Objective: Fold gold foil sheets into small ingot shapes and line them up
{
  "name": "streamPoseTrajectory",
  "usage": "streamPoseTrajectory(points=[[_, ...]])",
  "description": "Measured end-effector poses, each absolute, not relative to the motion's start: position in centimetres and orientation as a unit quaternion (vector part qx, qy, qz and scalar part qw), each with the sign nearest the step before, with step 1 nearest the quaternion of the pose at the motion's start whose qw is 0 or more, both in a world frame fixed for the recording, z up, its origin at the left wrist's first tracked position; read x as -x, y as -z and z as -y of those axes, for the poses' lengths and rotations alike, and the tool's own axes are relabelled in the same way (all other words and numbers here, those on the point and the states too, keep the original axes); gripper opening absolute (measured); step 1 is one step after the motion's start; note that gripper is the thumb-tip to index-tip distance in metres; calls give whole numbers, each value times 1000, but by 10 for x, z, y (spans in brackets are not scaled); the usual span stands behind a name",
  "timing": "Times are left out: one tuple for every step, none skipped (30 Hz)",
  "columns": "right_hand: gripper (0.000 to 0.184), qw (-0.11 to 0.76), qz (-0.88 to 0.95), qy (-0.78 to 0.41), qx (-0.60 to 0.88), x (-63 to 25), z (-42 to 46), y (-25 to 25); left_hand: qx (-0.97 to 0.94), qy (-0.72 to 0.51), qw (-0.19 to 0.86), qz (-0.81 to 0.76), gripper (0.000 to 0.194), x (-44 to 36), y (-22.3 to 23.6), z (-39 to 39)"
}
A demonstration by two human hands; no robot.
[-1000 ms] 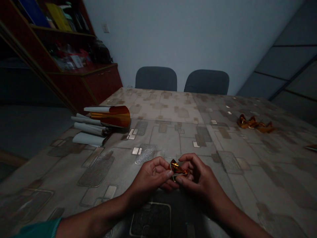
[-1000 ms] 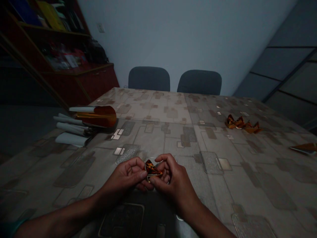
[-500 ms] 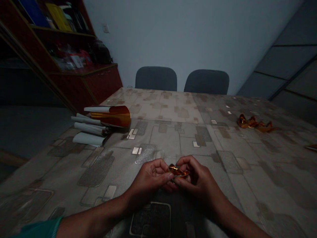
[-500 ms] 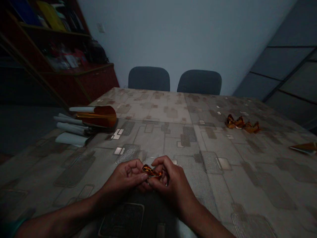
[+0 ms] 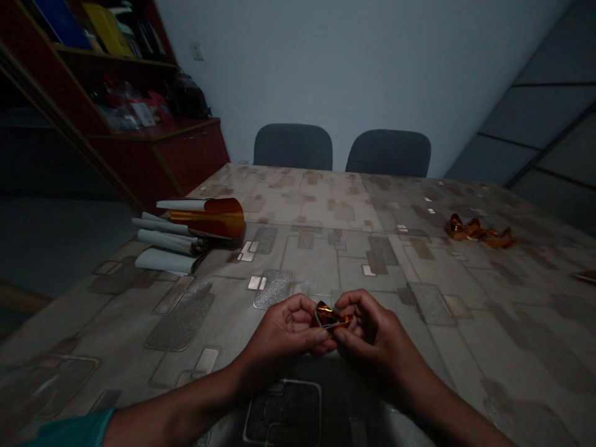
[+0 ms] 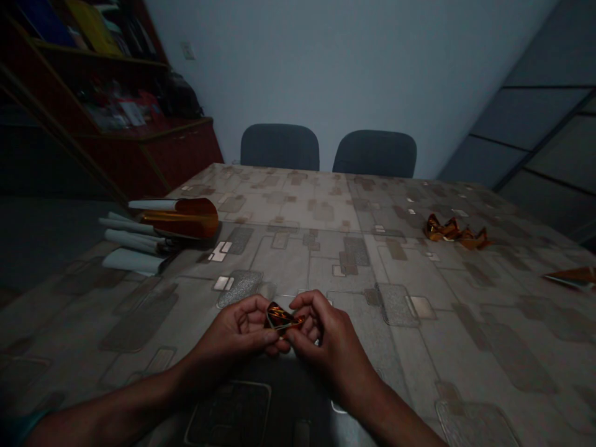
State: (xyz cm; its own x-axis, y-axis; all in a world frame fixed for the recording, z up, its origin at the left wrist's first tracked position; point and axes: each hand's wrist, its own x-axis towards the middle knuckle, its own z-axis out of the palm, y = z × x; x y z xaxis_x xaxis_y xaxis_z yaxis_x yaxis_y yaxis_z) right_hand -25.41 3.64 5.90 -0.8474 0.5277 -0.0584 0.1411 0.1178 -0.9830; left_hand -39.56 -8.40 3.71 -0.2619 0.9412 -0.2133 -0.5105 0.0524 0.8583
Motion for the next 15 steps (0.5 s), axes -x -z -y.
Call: streamPoseTrajectory(points=[[23, 154, 728, -628, 227, 254, -37, -59, -233, -651, 559, -458, 38, 395, -35, 84], [26, 152, 723, -635, 226, 253, -37, -58, -233, -656, 554, -457, 37, 395, -34, 84], [27, 152, 716, -643, 226, 253, -37, -59, -232, -660, 548, -458, 35, 395, -33, 85], [27, 149, 710, -650, 226, 253, -37, -59, -231, -664, 541, -461, 34, 394, -33, 86], [25, 146, 709, -653, 224, 252, -37, -60, -229, -667, 535, -465, 33, 393, -33, 86], [20, 143, 712, -650, 221, 253, -37, -61, -228, -669, 528, -471, 32, 392, -35, 87], [15, 141, 720, -643, 219, 253, -37, -62, -225, -669, 522, -479, 31, 391, -37, 88], [11, 142, 730, -632, 218, 253, -37, -63, -223, -668, 517, -487, 30, 390, -39, 89], [10, 144, 740, -620, 217, 253, -36, -63, -224, -665, 512, -496, 30, 390, -41, 89], [8, 145, 747, -611, 216, 254, -36, -64, -225, -662, 510, -501, 29, 389, -43, 90], [7, 147, 751, -607, 216, 254, -36, -64, -225, -662, 507, -504, 30, 388, -45, 90], [6, 146, 753, -605, 215, 254, -36, -64, -224, -661, 506, -507, 30, 388, -46, 90], [5, 143, 755, -603, 213, 254, -36, -64, -221, -660, 507, -508, 31, 387, -46, 90], [5, 139, 757, -602, 210, 253, -37, -64, -217, -660, 509, -509, 32, 387, -46, 90], [5, 135, 756, -605, 208, 253, -38, -64, -211, -660, 512, -508, 34, 387, -46, 90]])
